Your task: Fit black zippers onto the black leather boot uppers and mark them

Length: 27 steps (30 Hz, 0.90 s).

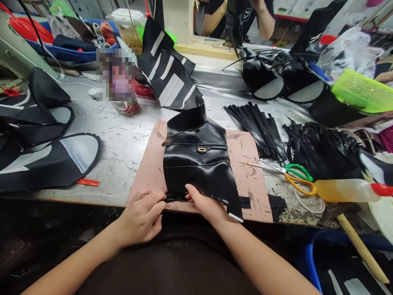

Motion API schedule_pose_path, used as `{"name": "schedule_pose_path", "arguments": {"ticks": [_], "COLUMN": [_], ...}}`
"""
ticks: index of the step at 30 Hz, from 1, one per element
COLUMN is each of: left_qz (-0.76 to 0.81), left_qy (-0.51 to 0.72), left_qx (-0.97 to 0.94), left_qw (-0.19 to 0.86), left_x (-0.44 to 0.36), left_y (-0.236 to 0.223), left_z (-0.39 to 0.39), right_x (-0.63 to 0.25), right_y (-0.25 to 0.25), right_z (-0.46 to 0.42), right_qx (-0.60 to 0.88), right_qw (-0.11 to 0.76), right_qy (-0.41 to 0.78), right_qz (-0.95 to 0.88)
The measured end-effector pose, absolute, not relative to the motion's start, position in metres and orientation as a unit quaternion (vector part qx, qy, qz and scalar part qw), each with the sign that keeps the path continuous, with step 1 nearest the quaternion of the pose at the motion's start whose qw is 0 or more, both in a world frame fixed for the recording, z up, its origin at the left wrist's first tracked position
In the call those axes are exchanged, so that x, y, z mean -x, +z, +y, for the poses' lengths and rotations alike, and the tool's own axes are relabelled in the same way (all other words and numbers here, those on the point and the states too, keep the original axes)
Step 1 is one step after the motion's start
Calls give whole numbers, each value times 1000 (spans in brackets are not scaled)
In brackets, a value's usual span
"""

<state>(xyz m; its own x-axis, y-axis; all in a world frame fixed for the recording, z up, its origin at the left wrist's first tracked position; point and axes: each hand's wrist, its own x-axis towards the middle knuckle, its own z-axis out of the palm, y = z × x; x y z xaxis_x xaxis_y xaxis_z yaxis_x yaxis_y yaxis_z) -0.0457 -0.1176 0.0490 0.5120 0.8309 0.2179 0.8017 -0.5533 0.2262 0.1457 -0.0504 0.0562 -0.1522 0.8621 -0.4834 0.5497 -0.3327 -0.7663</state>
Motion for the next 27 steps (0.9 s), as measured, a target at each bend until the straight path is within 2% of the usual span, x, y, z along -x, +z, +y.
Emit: {"name": "schedule_pose_path", "arguments": {"ticks": [6, 11, 27], "left_qz": [481, 490, 527], "left_qy": [219, 239, 192], "left_qx": [-847, -835, -828], "left_qw": [-64, -77, -5], "left_x": [39, 35, 39], "left_y": [34, 27, 35], "left_z": [-129, -131, -128], "right_x": [-138, -130, -139], "right_y": [74, 88, 64], "right_z": [-49, -48, -51], "right_qx": [697, 720, 671], "right_qw": [73, 37, 126], "right_qy": [476, 451, 411], "right_qz": [-532, -526, -604]}}
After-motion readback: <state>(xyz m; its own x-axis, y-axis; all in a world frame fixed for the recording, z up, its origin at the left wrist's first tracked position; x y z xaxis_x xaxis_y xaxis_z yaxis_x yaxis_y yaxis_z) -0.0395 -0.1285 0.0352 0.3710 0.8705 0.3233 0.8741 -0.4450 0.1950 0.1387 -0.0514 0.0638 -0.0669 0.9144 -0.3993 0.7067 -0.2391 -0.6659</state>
